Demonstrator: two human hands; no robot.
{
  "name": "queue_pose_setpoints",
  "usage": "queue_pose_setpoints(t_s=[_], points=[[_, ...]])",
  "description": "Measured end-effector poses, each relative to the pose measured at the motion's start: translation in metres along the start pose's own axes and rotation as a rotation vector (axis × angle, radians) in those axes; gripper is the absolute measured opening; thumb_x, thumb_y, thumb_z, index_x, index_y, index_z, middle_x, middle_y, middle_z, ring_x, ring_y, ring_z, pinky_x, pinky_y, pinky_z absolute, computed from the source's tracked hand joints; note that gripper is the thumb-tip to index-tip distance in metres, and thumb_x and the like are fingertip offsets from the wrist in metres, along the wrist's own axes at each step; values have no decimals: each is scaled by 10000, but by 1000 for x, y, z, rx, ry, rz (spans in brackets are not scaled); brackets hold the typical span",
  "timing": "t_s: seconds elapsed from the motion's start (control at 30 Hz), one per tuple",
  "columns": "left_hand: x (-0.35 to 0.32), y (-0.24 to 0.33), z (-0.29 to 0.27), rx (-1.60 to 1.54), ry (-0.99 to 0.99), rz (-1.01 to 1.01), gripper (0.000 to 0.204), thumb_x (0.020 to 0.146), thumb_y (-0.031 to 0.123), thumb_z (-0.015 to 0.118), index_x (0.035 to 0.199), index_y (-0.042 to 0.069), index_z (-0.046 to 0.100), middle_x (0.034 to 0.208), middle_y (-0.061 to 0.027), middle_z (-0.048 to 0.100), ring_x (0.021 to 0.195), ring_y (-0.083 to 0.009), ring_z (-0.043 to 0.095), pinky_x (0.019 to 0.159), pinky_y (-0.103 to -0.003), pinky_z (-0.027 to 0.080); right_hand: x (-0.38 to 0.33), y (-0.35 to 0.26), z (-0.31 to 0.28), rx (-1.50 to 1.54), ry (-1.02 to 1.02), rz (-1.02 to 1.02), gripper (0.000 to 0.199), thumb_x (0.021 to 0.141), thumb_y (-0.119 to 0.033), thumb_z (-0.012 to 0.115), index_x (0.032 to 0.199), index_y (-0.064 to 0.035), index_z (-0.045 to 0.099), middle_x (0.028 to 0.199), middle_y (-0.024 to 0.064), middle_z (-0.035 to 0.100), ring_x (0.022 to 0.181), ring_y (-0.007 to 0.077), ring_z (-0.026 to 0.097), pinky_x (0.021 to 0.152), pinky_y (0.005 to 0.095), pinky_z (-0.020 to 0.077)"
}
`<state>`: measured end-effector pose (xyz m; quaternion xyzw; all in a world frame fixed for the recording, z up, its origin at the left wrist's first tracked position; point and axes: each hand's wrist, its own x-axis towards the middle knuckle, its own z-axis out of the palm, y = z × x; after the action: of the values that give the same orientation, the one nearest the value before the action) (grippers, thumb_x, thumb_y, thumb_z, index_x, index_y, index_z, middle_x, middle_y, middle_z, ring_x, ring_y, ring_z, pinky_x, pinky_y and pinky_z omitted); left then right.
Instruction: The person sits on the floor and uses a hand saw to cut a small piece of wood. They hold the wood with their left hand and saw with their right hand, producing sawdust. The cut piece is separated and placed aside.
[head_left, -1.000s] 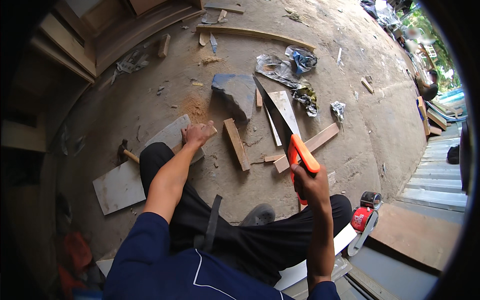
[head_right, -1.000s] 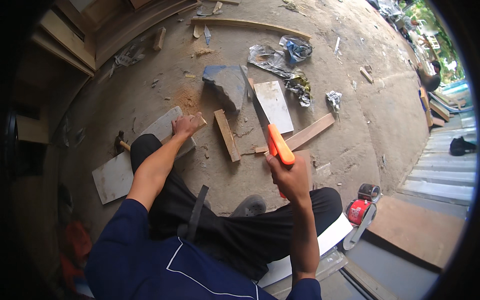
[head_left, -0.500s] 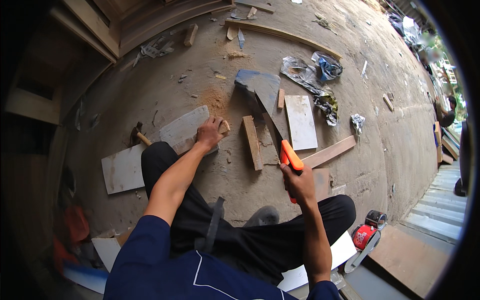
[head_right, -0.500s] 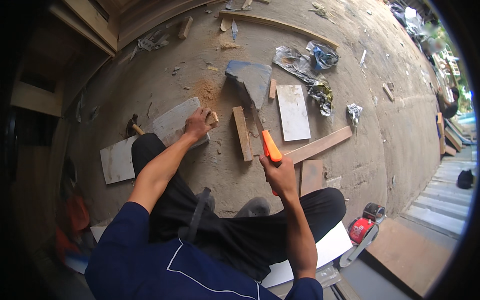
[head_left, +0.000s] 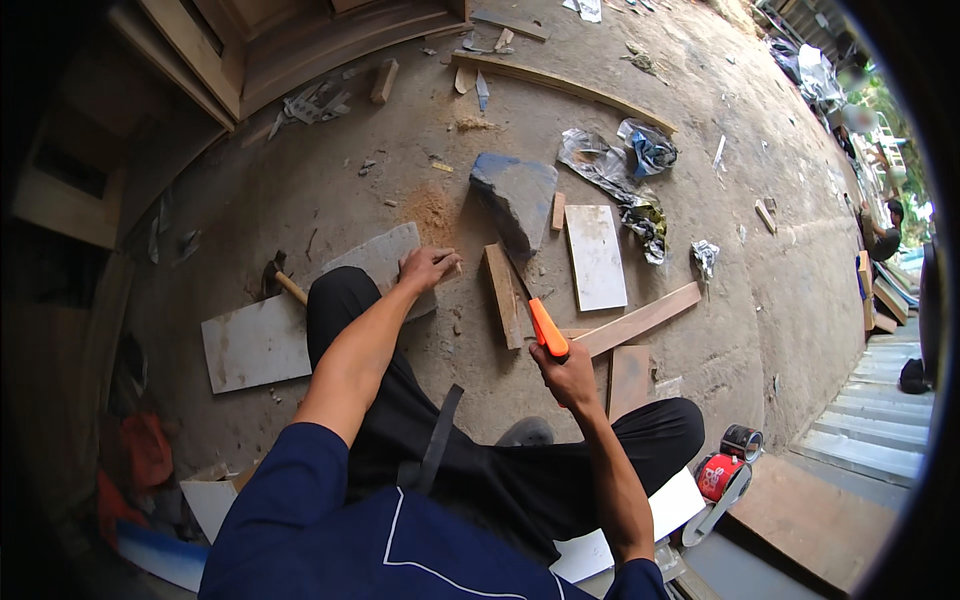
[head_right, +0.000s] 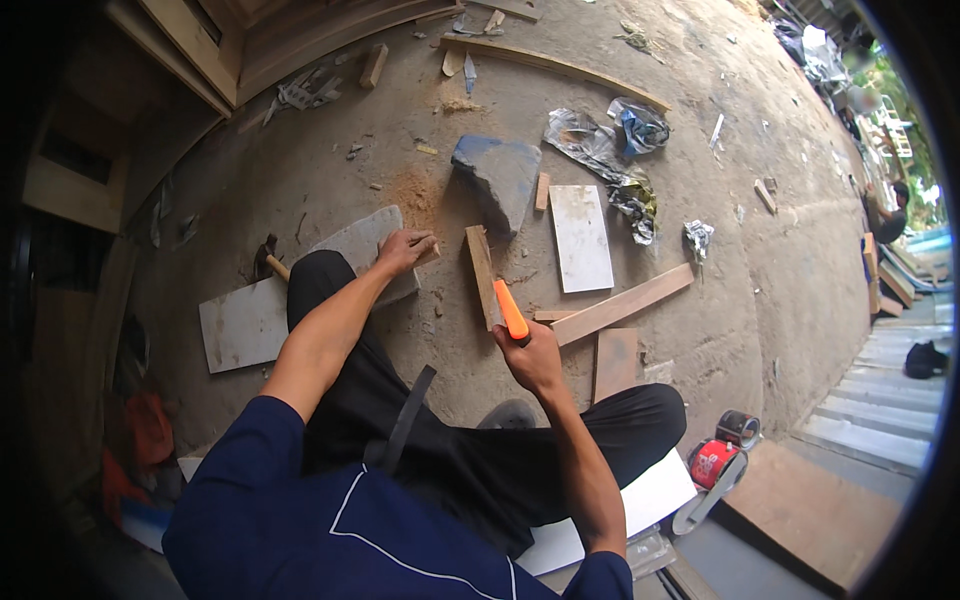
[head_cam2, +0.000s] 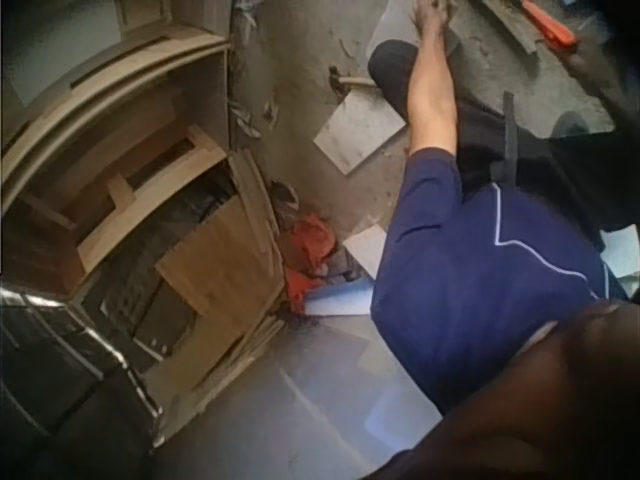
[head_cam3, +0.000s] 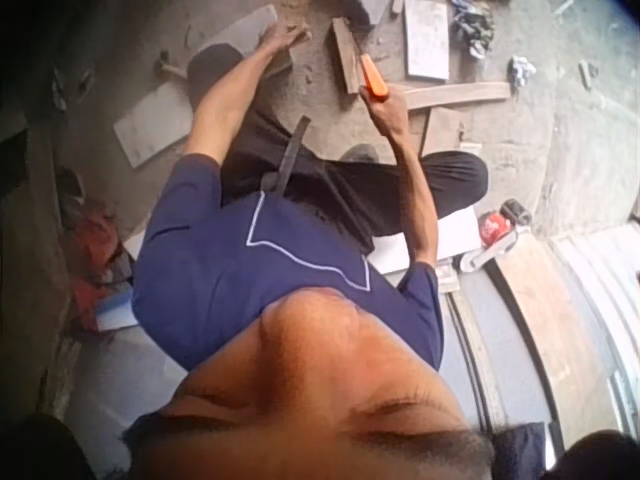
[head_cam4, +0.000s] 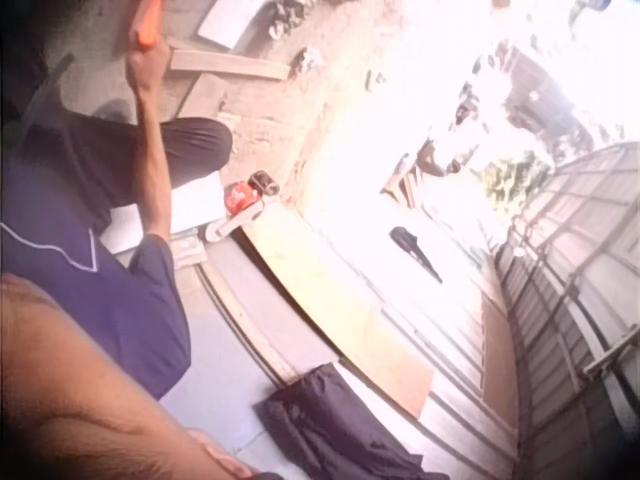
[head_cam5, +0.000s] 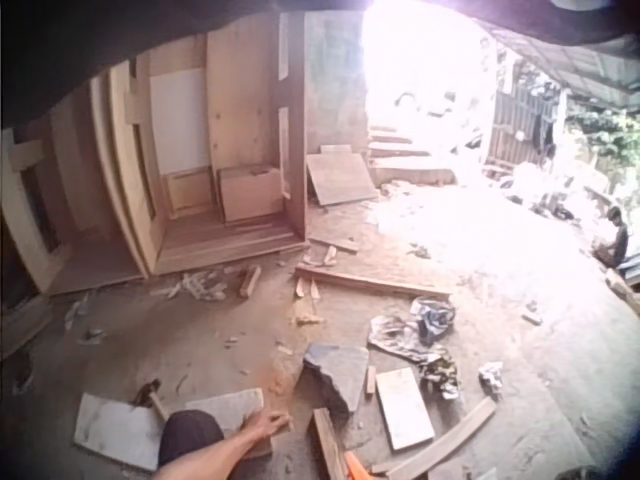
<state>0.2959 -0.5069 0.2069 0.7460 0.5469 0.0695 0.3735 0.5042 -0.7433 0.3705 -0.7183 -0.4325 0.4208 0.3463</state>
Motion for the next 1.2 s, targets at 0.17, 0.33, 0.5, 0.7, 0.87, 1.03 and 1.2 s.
queue_pose_setpoints(t_s=[0.17, 0.33, 0.5, 0.7, 0.87, 1.03, 1.2], points=[[-2, -25, -2, -187, 69, -69, 366, 885, 425, 517, 1081, 158, 672, 1020, -99, 676, 982, -313, 602, 915, -435, 363, -9, -27, 29, 41, -19, 0, 268, 829, -223, 665, 803, 38, 613, 608, 147, 569, 545, 201, 530, 564, 341, 428], [36, -43, 3, 49, 121, -381, 326, 877, 388, 488, 952, 126, 666, 958, -76, 679, 1008, -297, 587, 954, -420, 301, 28, -15, 54, -21, -16, -25, 280, 823, -254, 665, 805, 22, 619, 649, 184, 591, 578, 293, 569, 567, 355, 434], [106, -18, 13, -7, 32, -399, 399, 794, 478, 556, 1037, 180, 663, 1086, -34, 660, 1170, -271, 474, 1011, -468, 187, 127, 19, 77, -55, 6, -58, 244, 805, -234, 665, 780, 3, 616, 632, 206, 577, 573, 366, 582, 540, 395, 443], [200, -53, 90, -22, -34, -443, 402, 795, 483, 536, 1117, 258, 619, 1147, 9, 633, 1206, -310, 416, 998, -557, 108, 225, 108, 103, 40, -18, -131, 226, 802, -211, 663, 757, 3, 603, 586, 188, 547, 514, 341, 551, 509, 378, 429], [263, -84, 151, 16, 18, -440, 375, 810, 429, 526, 1125, 245, 616, 1163, 2, 623, 1198, -293, 422, 968, -514, 157, 277, 173, 106, 63, -4, -145, 224, 787, -193, 670, 715, -3, 576, 568, 194, 516, 487, 361, 508, 488, 383, 415], [320, -99, 196, 96, 197, -420, 377, 863, 419, 431, 1043, 150, 624, 1126, -60, 624, 1125, -298, 485, 939, -472, 242, 323, 227, 94, 83, -51, -146, 205, 780, -162, 667, 709, 3, 568, 550, 195, 481, 474, 352, 496, 482, 365, 410], [392, -118, 216, 149, 408, -452, 467, 891, 425, 355, 801, 68, 642, 934, -155, 641, 948, -355, 552, 854, -469, 319, 386, 243, 103, 121, -101, -55, 168, 773, -132, 663, 733, 6, 577, 559, 187, 501, 474, 320, 526, 488, 353, 415]])
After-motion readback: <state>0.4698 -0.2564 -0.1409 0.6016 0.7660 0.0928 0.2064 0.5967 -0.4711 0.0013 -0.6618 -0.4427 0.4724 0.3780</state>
